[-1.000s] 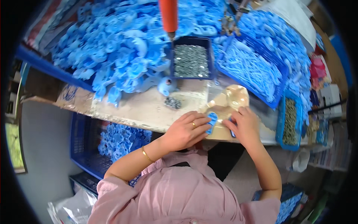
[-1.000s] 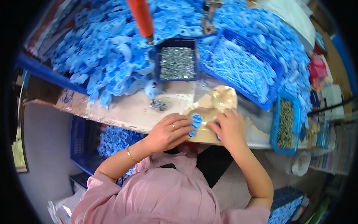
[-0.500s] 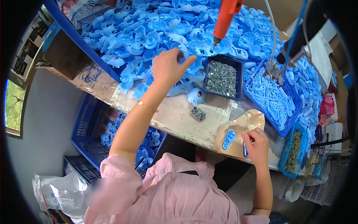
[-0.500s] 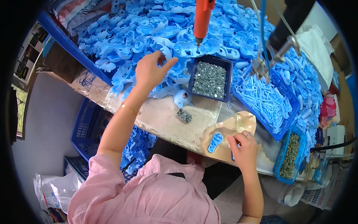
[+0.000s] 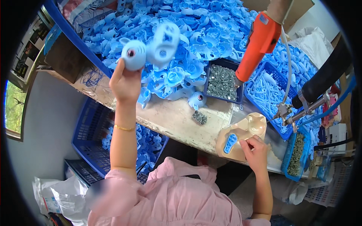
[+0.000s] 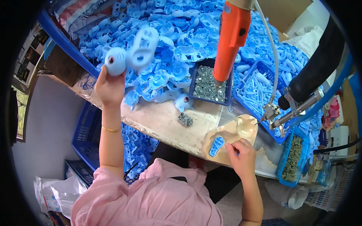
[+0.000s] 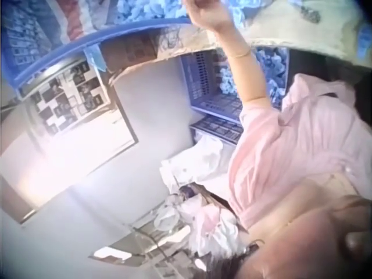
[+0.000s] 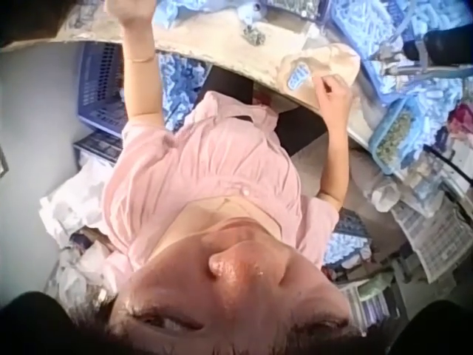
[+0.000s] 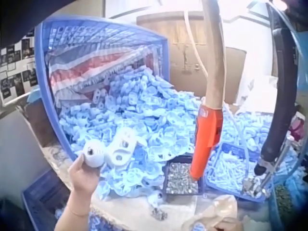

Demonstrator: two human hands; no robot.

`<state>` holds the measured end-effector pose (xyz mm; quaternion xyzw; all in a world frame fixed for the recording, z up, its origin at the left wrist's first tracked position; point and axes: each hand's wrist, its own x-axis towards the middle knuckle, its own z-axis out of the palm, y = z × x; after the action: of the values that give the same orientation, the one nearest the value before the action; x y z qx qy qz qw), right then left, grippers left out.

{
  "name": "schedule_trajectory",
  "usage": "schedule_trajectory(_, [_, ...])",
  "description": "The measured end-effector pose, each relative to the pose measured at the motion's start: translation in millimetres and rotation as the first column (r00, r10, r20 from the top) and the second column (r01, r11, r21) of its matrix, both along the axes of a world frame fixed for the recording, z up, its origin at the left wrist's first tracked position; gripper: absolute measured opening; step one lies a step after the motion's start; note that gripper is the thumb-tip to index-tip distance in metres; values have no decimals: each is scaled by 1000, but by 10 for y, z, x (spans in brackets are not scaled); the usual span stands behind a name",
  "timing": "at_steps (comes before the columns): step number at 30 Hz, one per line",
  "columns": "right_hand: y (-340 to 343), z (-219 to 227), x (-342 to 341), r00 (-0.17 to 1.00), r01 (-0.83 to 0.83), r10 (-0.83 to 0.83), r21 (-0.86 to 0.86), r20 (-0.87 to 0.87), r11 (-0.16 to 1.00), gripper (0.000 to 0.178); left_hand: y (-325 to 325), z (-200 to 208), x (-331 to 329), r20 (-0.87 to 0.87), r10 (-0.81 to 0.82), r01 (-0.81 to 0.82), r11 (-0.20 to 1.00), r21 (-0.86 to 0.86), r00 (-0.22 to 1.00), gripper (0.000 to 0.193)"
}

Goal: Assemble blue plastic toy horses by applying adhesive and attaching small decorative components.

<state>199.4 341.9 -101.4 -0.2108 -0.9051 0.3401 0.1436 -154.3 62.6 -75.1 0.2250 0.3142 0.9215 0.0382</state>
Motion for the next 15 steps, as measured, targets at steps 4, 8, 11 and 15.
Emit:
schedule_trajectory(4, [-255, 98, -93, 976, -197, 130, -459, -174, 866, 46, -273, -231, 558, -27, -134, 117, 932, -343, 991, 51])
schedule_trajectory(8, [-596, 230, -235, 835, -497, 109, -653, -540, 572, 89, 40, -621, 1119, 108, -474, 471, 769, -431, 874, 67])
schedule_trajectory(11, [-476, 503, -94, 833, -304, -99, -600, -545, 740, 54, 581, -367, 1525, 206, -751, 778, 597, -195, 627, 62])
schedule_trajectory(15, [-157, 772, 170, 813, -84, -64, -225, -579, 971, 33, 905, -285, 1705, -196, -654, 184, 465, -866, 730, 67])
